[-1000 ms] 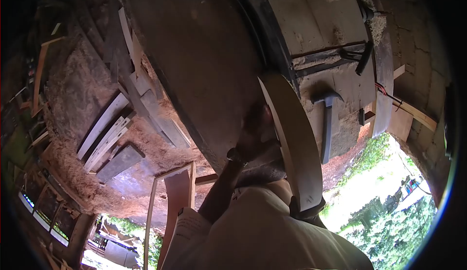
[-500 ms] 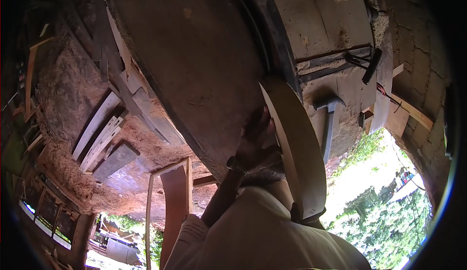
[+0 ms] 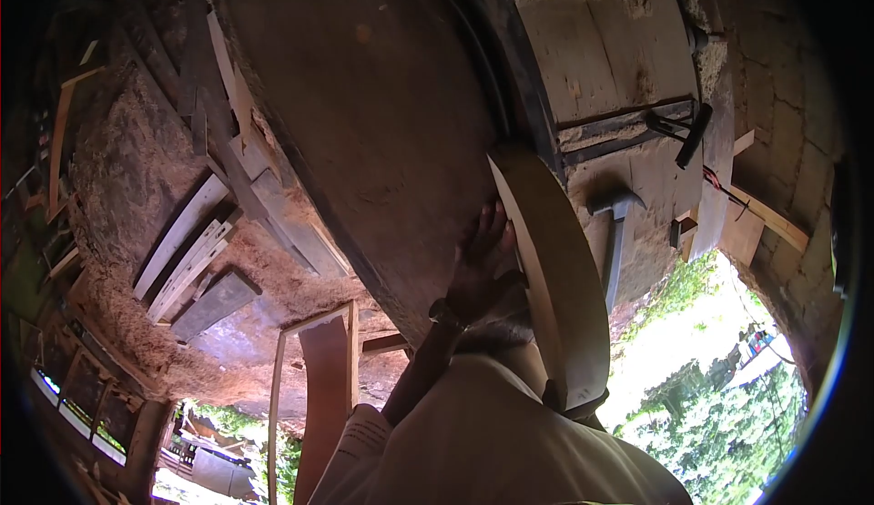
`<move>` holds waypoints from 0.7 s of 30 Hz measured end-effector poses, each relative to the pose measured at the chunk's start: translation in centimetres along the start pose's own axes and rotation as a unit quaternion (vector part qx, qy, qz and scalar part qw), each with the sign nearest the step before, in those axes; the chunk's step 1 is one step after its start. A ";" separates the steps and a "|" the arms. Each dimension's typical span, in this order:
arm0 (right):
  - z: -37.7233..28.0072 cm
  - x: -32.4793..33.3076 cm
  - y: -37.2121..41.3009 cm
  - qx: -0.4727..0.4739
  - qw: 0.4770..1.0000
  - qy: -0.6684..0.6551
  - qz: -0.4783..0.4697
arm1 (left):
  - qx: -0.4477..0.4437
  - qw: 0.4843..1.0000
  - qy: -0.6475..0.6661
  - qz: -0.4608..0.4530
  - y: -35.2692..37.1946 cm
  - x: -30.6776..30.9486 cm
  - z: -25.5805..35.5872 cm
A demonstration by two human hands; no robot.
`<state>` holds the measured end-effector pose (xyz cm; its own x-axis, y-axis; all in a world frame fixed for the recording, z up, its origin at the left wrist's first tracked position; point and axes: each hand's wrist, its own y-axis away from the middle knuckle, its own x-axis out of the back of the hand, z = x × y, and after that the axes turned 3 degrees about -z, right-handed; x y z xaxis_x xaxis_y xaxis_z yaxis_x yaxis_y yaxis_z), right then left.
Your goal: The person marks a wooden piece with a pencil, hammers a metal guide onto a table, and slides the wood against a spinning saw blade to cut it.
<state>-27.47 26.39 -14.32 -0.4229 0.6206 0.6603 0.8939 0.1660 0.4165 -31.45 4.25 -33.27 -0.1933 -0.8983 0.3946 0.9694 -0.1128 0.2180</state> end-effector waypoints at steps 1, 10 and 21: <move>0.1 0.0 0.0 0.000 1.000 0.001 -0.001 | 0.004 1.000 0.004 -0.004 0.0 0.1 0.0; 0.2 0.1 0.4 0.017 1.000 0.018 -0.004 | 0.011 1.000 0.020 -0.006 0.0 0.1 0.0; 2.0 -2.7 2.7 0.129 0.981 0.013 0.147 | -0.005 1.000 -0.021 -0.005 -0.2 -0.7 -1.0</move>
<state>-23.67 26.69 -16.23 -0.1422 0.6512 0.7455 0.9841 0.1738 0.0359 -31.34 4.50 -34.44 -0.2085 -0.8781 0.4306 0.9690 -0.1258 0.2126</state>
